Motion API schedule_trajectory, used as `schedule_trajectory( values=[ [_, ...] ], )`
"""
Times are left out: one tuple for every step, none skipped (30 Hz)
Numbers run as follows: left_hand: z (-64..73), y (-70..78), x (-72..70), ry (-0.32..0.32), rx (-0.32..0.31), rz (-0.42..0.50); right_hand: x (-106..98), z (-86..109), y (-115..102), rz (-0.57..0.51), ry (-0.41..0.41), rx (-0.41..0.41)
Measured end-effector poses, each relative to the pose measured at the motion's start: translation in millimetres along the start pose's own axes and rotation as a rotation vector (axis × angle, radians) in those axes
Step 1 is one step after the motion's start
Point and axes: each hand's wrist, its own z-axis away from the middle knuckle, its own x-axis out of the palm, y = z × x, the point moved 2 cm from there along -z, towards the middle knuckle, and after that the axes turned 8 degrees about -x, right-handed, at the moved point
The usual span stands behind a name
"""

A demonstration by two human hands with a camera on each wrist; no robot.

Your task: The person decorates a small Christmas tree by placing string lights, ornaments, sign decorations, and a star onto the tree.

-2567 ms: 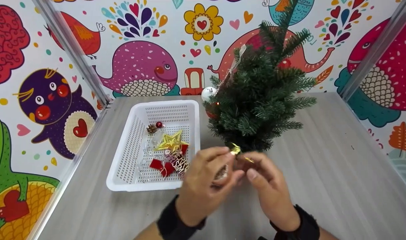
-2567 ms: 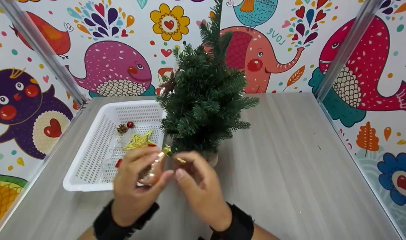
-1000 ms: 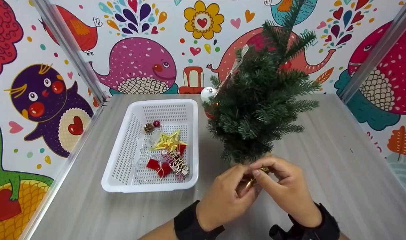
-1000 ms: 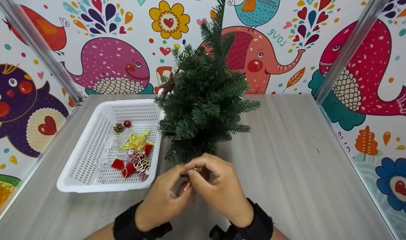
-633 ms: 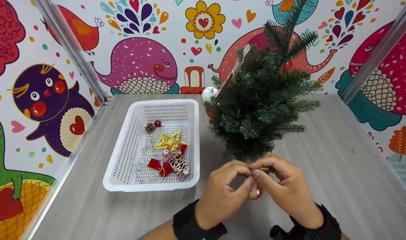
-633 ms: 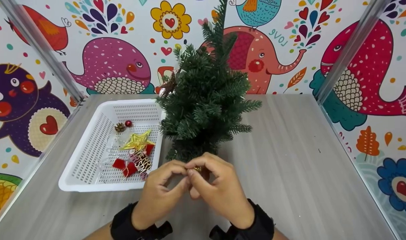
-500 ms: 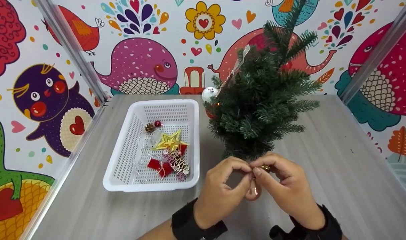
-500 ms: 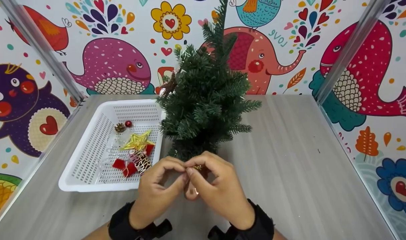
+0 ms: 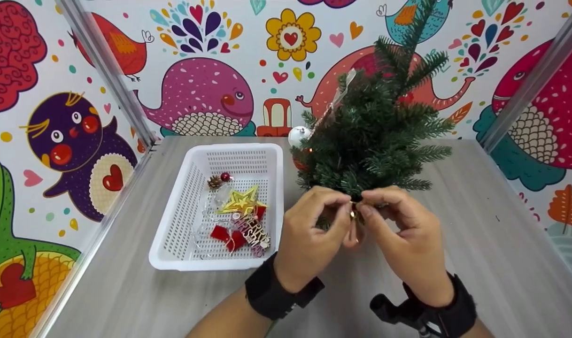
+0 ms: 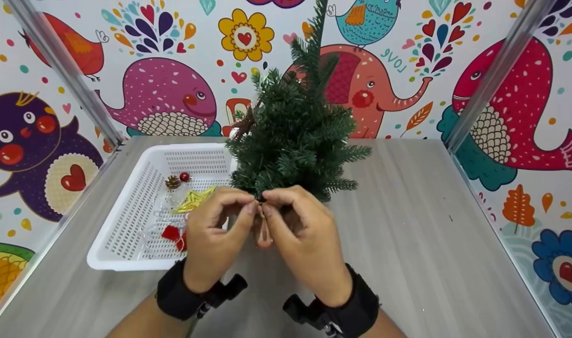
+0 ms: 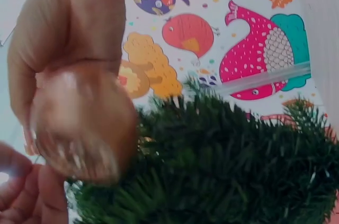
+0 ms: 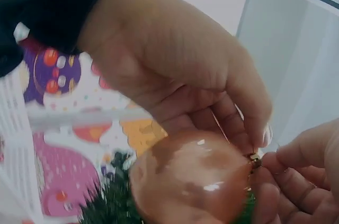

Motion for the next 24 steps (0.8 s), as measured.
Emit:
schedule_trajectory(
  values=[
    [-0.7, -1.9, 0.8, 0.009, -0.011, -0.020, 2, -0.7, 2, 0.053, 0.023, -0.017],
    [-1.4, -3.4, 1.6, 0.017, -0.018, -0.039, 4, -1.0, 3, 0.098, 0.047, -0.035],
    [-1.9, -4.7, 2.4, 0.027, -0.022, -0.057, 5, -1.3, 5, 0.149, 0.069, -0.056],
    [-2.3, -5.7, 3.2, 0.036, -0.022, -0.073, 7, -1.5, 7, 0.187, 0.094, -0.088],
    [-2.9, -6.4, 4.0, 0.047, -0.018, -0.087, 9, -1.6, 8, 0.215, 0.116, -0.124],
    [-3.3, -6.8, 4.8, 0.058, -0.014, -0.102, 10, -1.6, 10, 0.241, 0.130, -0.162],
    [-3.6, -6.7, 5.5, 0.068, -0.009, -0.112, 11, -1.5, 12, 0.263, 0.144, -0.200],
    [-4.1, -6.4, 6.3, 0.076, -0.005, -0.119, 12, -1.7, 13, 0.283, 0.158, -0.235],
    [-4.5, -6.2, 7.1, 0.084, -0.002, -0.125, 13, -1.9, 14, 0.302, 0.175, -0.268],
    [-5.1, -5.7, 7.7, 0.091, -0.001, -0.128, 14, -2.3, 15, 0.320, 0.191, -0.291],
    [-5.6, -5.2, 8.1, 0.098, -0.002, -0.129, 15, -2.8, 15, 0.334, 0.204, -0.306],
    [-5.9, -4.7, 8.6, 0.105, -0.006, -0.135, 16, -3.3, 16, 0.348, 0.213, -0.316],
    [-6.4, -4.2, 8.9, 0.111, -0.011, -0.139, 17, -3.8, 17, 0.357, 0.223, -0.322],
    [-6.9, -3.9, 9.3, 0.115, -0.016, -0.142, 18, -4.3, 17, 0.363, 0.230, -0.326],
    [-7.3, -3.6, 9.6, 0.118, -0.021, -0.147, 18, -4.8, 17, 0.368, 0.234, -0.330],
    [-7.6, -3.4, 9.8, 0.121, -0.027, -0.152, 19, -5.3, 17, 0.372, 0.235, -0.332],
    [-8.0, -3.3, 10.1, 0.122, -0.031, -0.156, 19, -5.7, 17, 0.374, 0.233, -0.335],
    [-8.5, -3.1, 10.6, 0.121, -0.036, -0.156, 20, -6.0, 17, 0.375, 0.232, -0.334],
    [-9.0, -3.1, 11.0, 0.120, -0.041, -0.152, 20, -6.4, 17, 0.375, 0.229, -0.334],
    [-9.6, -3.0, 11.3, 0.118, -0.046, -0.145, 20, -6.7, 17, 0.374, 0.227, -0.334],
    [-10.3, -2.7, 11.7, 0.116, -0.052, -0.138, 19, -7.1, 17, 0.373, 0.221, -0.329],
    [-11.3, -2.0, 12.0, 0.114, -0.057, -0.130, 19, -7.6, 17, 0.373, 0.217, -0.324],
    [-12.5, -1.5, 12.8, 0.111, -0.059, -0.125, 19, -8.3, 17, 0.372, 0.215, -0.319],
    [-13.7, -0.8, 13.5, 0.107, -0.067, -0.126, 19, -8.9, 17, 0.374, 0.212, -0.312]
  ],
)
